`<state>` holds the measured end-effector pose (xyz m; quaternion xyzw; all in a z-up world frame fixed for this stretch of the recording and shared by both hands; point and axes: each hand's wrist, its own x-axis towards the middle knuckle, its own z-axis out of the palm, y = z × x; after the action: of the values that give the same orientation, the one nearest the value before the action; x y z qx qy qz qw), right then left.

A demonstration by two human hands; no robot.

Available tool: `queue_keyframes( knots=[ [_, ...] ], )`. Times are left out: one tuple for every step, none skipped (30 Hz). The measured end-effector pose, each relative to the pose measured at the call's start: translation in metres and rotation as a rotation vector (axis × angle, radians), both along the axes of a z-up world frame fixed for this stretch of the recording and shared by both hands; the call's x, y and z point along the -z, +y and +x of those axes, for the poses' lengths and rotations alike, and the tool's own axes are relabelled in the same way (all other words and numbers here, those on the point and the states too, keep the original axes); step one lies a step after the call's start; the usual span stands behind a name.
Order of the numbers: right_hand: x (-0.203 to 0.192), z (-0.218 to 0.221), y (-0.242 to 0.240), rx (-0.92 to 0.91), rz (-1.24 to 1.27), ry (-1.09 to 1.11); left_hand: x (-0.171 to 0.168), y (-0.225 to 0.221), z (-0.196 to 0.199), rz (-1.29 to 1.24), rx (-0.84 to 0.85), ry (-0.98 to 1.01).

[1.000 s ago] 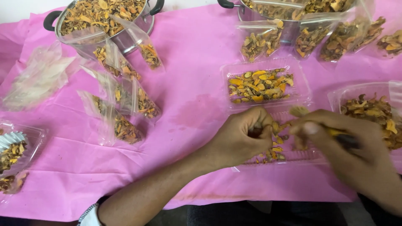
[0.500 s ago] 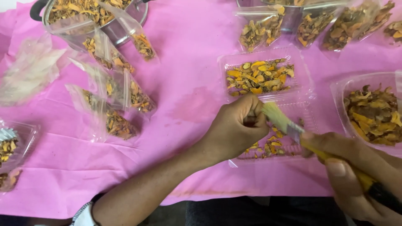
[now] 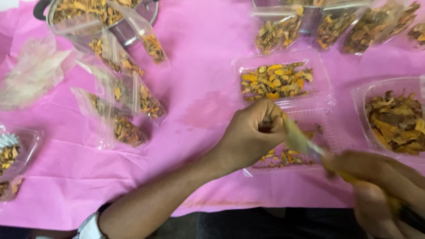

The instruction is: Sorting and organizing dried tea leaves into small plastic containers using a brush and manual picking.

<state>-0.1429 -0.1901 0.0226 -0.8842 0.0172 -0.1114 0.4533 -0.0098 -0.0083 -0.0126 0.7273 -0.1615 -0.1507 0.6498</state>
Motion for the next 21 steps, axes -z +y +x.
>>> queue_keyframes(
  knots=[
    [0.045, 0.022, -0.025, 0.005, 0.0, -0.007, 0.0, 0.0, 0.001, 0.0, 0.005, -0.007],
    [0.095, 0.034, -0.05, -0.113, 0.104, -0.381, 0.0, 0.0, 0.001, 0.004, 0.006, -0.013],
    [0.148, 0.037, -0.075, -0.226, 0.216, -0.756, 0.001, 0.0, 0.0, 0.007, 0.007, -0.02],
    [0.105, 0.039, -0.061, -0.231, 0.217, -0.751, 0.004, 0.0, 0.001, 0.005, 0.001, -0.015],
    [0.063, 0.042, -0.047, -0.296, -0.072, -0.595, 0.007, 0.0, 0.002, -0.067, 0.029, -0.024],
    [0.021, 0.044, -0.033, -0.343, -0.349, -0.429, 0.01, -0.001, 0.003, -0.135, 0.067, -0.037],
    [0.031, 0.054, -0.027, -0.339, -0.347, -0.429, 0.014, 0.0, 0.004, -0.132, 0.071, -0.036],
    [0.039, 0.064, -0.02, -0.33, -0.389, -0.548, 0.016, 0.0, 0.006, -0.163, 0.109, -0.035],
    [0.047, 0.075, -0.014, -0.32, -0.432, -0.667, 0.018, 0.001, 0.008, -0.194, 0.147, -0.034],
    [0.041, 0.078, -0.012, -0.314, -0.435, -0.673, 0.015, 0.001, 0.008, -0.193, 0.152, -0.041],
    [0.036, 0.08, -0.008, -0.349, -0.381, -0.675, 0.012, 0.002, 0.008, -0.195, 0.183, 0.025],
    [0.031, 0.082, -0.005, -0.393, -0.324, -0.673, 0.01, 0.004, 0.006, -0.197, 0.205, 0.095],
    [0.03, 0.082, -0.005, -0.395, -0.325, -0.676, 0.011, 0.004, 0.005, -0.198, 0.204, 0.092],
    [0.03, 0.081, -0.005, -0.371, -0.28, -0.609, 0.012, 0.004, 0.004, -0.155, 0.226, 0.034],
    [0.029, 0.08, -0.006, -0.348, -0.235, -0.542, 0.013, 0.003, 0.003, -0.111, 0.248, -0.024],
    [0.028, 0.081, -0.007, -0.348, -0.235, -0.545, 0.008, 0.006, 0.0, -0.11, 0.248, -0.026],
    [0.027, 0.081, -0.007, -0.312, -0.215, -0.479, 0.004, 0.007, -0.003, -0.007, 0.235, -0.19],
    [0.025, 0.081, -0.009, -0.275, -0.195, -0.411, 0.0, 0.009, -0.007, 0.096, 0.221, -0.352],
    [0.025, 0.082, -0.009, -0.273, -0.194, -0.412, -0.002, 0.009, -0.007, 0.097, 0.223, -0.353],
    [0.024, 0.083, -0.01, -0.319, -0.141, -0.396, -0.004, 0.009, -0.007, 0.184, 0.226, -0.345],
    [0.024, 0.084, -0.01, -0.364, -0.087, -0.38, -0.006, 0.008, -0.007, 0.272, 0.229, -0.336]
  ],
)
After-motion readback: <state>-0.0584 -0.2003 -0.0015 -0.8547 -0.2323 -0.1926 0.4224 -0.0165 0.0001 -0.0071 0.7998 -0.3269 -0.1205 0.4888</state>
